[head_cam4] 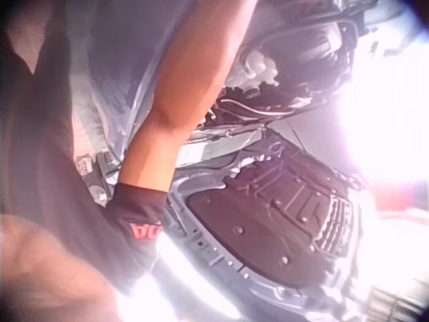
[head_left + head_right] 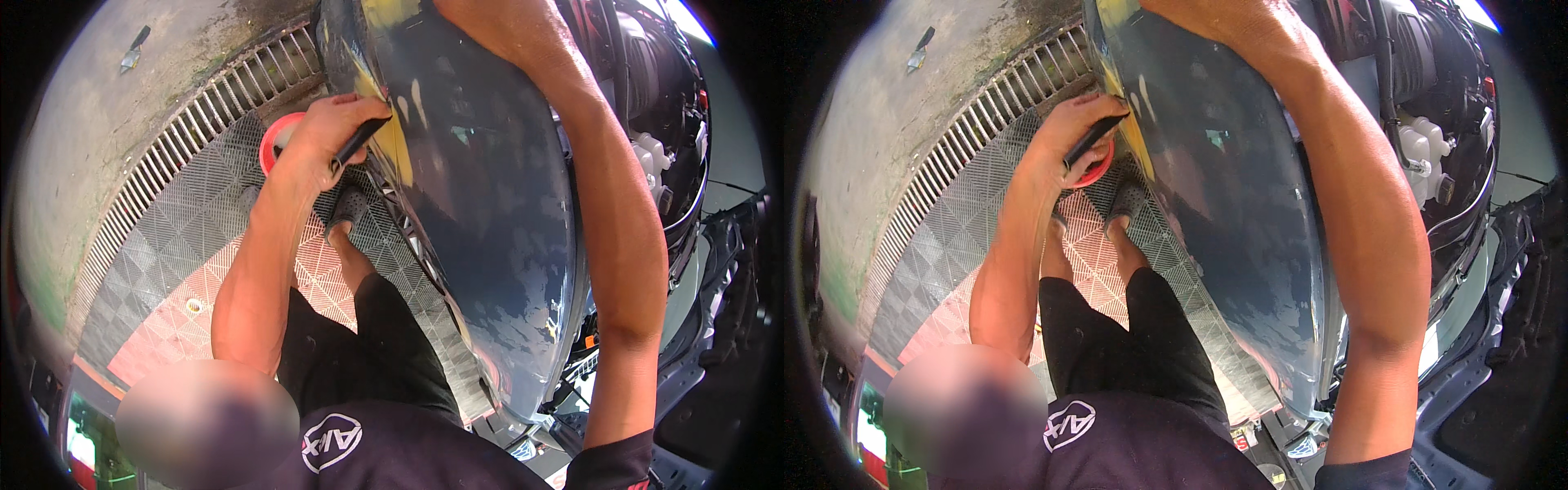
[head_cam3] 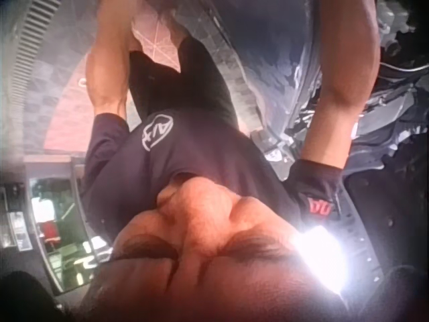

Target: The person sands a car fender with a sanding block, repeatedly dipping the block into a red bucket of water. The person wipes the sanded area with a hand and continues sanding different sections of the fender.

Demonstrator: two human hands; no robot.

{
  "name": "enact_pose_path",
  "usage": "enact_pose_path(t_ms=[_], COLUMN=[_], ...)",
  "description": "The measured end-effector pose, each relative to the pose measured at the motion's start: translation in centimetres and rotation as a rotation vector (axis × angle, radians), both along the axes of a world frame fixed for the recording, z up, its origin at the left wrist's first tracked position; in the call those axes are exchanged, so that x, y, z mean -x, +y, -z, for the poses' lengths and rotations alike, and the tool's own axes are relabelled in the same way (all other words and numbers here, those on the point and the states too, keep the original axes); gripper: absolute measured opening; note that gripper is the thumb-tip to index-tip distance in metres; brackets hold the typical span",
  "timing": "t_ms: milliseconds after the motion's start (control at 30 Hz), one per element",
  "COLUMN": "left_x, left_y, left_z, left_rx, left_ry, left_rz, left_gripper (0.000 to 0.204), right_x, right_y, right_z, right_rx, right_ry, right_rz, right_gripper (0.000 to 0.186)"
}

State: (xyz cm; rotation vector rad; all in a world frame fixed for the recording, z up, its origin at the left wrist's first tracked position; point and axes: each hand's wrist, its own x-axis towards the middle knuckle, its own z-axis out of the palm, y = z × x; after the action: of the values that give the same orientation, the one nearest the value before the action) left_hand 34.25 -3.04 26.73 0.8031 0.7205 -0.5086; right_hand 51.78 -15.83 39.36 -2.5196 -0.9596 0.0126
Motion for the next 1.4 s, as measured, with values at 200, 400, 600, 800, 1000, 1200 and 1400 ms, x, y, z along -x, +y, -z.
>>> enact_pose_path(t_ms=[200,400,600,800,1000,1200,1400], left_x=[-0.4,-1.0,-1.3,-2.0,-1.9,-1.6,-2.9], left_y=[0.6,0.6,1.6,2.7,1.7,0.8,1.5], left_z=[-0.2,-1.1,0.6,0.9,0.2,-0.5,0.6], left_rx=[0.001,-0.097,-0.014,-0.002,-0.053,-0.062,-0.078], left_ry=[-0.035,0.003,-0.038,0.045,0.034,0.018,0.126], left_rz=[0.055,0.111,0.110,0.136,0.146,0.102,0.014], left_gripper=[0.016,0.017,0.016,0.021,0.022,0.020,0.019], right_x=[0.0,-0.3,-0.9,0.0,0.3,0.0,-0.6], right_y=[0.1,0.0,-0.2,0.7,0.6,0.4,0.6], right_z=[0.0,0.3,1.2,0.0,0.3,0.1,0.6], right_rx=[-0.021,-0.046,-0.089,-0.052,-0.065,-0.034,-0.025], right_ry=[0.030,0.015,-0.034,0.042,0.021,0.018,-0.053], right_rz=[0.026,-0.024,-0.040,0.005,0.045,0.011,-0.036], right_gripper=[0.036,0.036,0.036,0.036,0.033,0.034,0.034])
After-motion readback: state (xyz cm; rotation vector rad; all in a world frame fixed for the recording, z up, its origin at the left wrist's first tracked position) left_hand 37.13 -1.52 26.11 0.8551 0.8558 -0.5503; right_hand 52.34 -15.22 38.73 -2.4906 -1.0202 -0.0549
